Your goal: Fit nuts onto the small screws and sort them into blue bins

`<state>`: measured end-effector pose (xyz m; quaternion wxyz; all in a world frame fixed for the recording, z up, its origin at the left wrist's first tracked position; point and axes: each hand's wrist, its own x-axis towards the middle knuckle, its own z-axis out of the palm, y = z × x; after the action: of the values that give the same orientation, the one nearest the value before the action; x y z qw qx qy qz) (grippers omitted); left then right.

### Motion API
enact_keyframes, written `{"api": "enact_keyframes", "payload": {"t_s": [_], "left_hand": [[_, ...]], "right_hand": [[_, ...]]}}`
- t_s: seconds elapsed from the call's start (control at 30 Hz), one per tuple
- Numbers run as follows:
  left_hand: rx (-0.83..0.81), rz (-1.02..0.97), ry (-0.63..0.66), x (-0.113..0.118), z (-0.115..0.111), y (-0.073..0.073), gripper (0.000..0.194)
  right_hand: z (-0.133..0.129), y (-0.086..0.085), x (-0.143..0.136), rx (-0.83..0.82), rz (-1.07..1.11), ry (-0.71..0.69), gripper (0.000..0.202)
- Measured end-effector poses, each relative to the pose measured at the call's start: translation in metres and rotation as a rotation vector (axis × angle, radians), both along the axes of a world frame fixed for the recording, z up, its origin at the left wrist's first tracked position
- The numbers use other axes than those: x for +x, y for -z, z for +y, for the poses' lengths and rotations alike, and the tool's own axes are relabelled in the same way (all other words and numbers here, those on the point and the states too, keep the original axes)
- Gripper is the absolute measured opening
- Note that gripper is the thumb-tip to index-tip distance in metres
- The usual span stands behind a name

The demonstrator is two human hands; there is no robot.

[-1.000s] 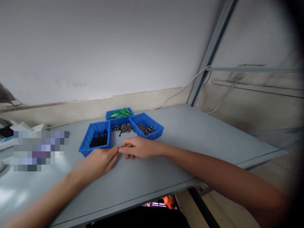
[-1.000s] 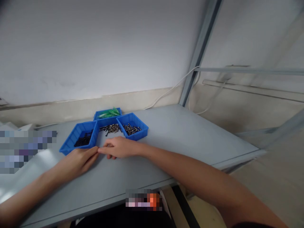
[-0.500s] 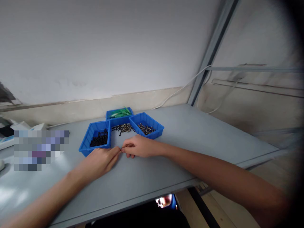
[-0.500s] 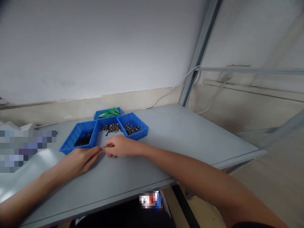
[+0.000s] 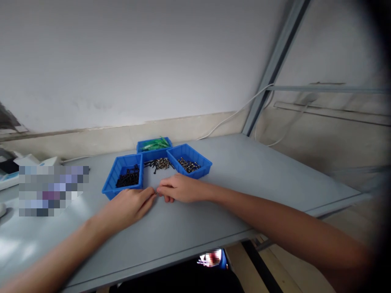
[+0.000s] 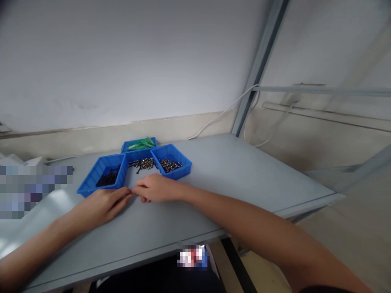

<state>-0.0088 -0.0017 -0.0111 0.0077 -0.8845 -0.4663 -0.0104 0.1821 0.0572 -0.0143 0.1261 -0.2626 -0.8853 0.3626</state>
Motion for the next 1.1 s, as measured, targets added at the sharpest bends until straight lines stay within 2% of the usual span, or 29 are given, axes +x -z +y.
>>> {"api": "enact_keyframes", "payload": {"t_s": [0.17, 0.6, 0.93, 1.1], "left_hand": [[0.035, -0.064, -0.048, 0.001, -0.003, -0.002, 0.027], [0.180, -0.145, 0.029, -0.007, -0.001, 0.008, 0.029], [0.234, -0.095, 0.040, -0.009, 0.002, 0.007, 0.031], [0.290, -0.130, 0.066, -0.010, 0.003, 0.007, 0.030]], "right_hand": [[-0.002, -0.001, 0.000, -0.027, 0.021, -0.037, 0.032], [-0.004, -0.004, 0.000, -0.019, 0.036, -0.031, 0.029], [0.000, 0.002, -0.001, -0.094, 0.097, 0.007, 0.018], [0.000, 0.001, 0.000, -0.062, 0.097, 0.012, 0.019]]}}
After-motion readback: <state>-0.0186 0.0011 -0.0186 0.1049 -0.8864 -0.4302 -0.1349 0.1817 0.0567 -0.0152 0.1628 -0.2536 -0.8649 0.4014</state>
